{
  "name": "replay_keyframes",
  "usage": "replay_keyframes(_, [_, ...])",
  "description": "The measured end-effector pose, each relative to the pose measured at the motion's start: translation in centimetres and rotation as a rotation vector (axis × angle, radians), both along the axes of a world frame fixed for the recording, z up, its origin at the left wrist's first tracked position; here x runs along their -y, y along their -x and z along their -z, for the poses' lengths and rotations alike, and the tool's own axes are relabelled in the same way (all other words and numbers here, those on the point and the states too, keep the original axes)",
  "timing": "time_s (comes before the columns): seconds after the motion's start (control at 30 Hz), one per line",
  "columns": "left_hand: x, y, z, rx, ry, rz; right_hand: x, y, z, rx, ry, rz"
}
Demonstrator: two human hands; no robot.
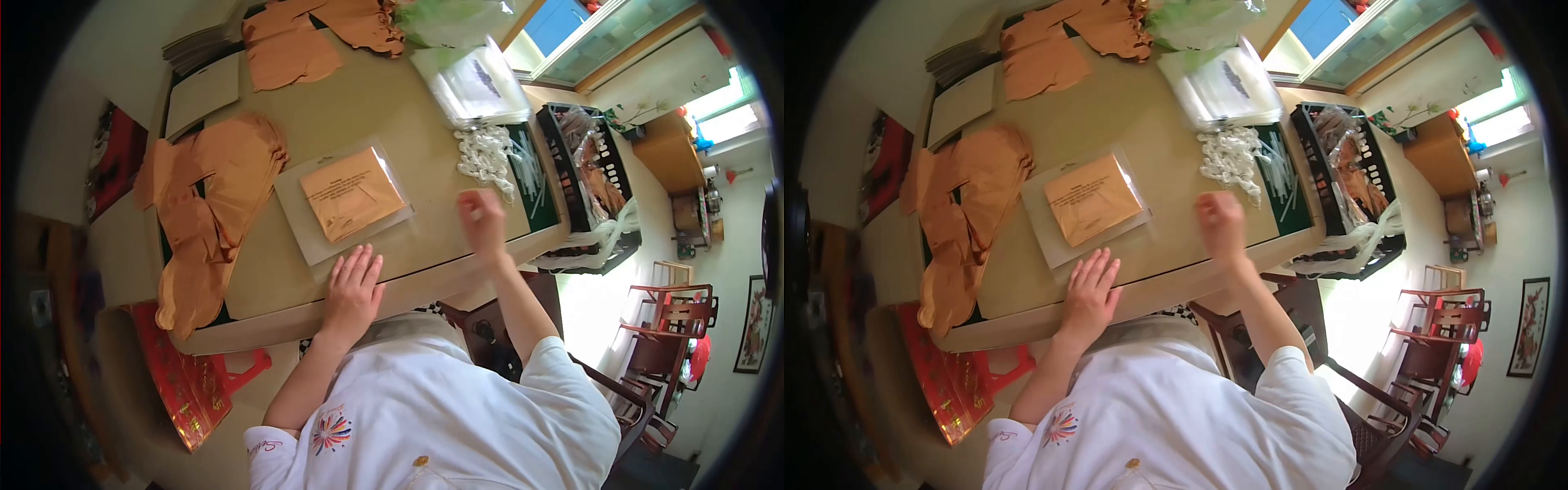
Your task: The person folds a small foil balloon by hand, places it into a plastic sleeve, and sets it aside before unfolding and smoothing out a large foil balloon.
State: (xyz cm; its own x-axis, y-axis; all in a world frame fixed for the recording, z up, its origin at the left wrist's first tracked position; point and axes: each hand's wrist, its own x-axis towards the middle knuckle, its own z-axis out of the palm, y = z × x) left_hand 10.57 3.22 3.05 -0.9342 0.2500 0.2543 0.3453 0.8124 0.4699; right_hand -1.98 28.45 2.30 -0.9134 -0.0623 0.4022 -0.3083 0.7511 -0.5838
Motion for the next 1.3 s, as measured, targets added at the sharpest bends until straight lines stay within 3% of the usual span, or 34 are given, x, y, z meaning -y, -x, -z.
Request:
replay_keyframes(0.1, [0.7, 0.4, 0.9, -0.073, -0.171, 0.023, -4.6, 0.8, -1.1, -0.117, -0.031, 0.304])
replay_keyframes(0.2, [1.5, 2.1, -0.5, -0.136, -0.241, -0.046, -8.1, 0.9, 0.7, 0.025, -0.166, 0.249])
replay_keyframes(0.33, [3.0, 4.6, -2.5, -0.164, -0.044, -0.099, -5.6, -1.0, -1.6, 0.028, -0.025, 0.175])
replay_keyframes(0.43, [3.3, 5.1, -1.7, -0.105, 0.185, -0.062, -2.8, -2.4, -2.8, 0.088, 0.076, 0.042])
replay_keyframes(0.63, [3.4, 5.7, 1.0, -0.101, 0.215, -0.055, -1.6, -2.5, -1.4, 0.178, 0.038, 0.043])
replay_keyframes(0.73, [3.2, 6.4, 1.2, -0.171, 0.180, -0.098, -2.1, -1.8, -1.4, 0.153, 0.053, 0.113])
replay_keyframes(0.83, [4.1, 7.8, 0.4, -0.089, -0.084, -0.104, -5.7, 0.3, -1.0, 0.094, 0.110, 0.294])
replay_keyframes(0.9, [4.2, 8.2, -1.0, -0.033, -0.150, -0.110, -10.5, 1.8, -0.9, -0.011, -0.057, 0.464])
replay_keyframes(1.0, [4.5, 8.5, -2.1, 0.054, -0.176, -0.101, -15.1, 2.5, 1.3, 0.089, -0.452, 0.571])
replay_keyframes(1.1, [4.3, 8.6, -2.2, 0.054, -0.185, -0.118, -15.3, 2.7, 1.0, 0.278, -0.286, 0.538])
replay_keyframes(1.3, [4.7, 9.3, -2.8, 0.158, -0.317, -0.157, -14.5, 2.0, 0.4, 0.151, -0.224, 0.525])
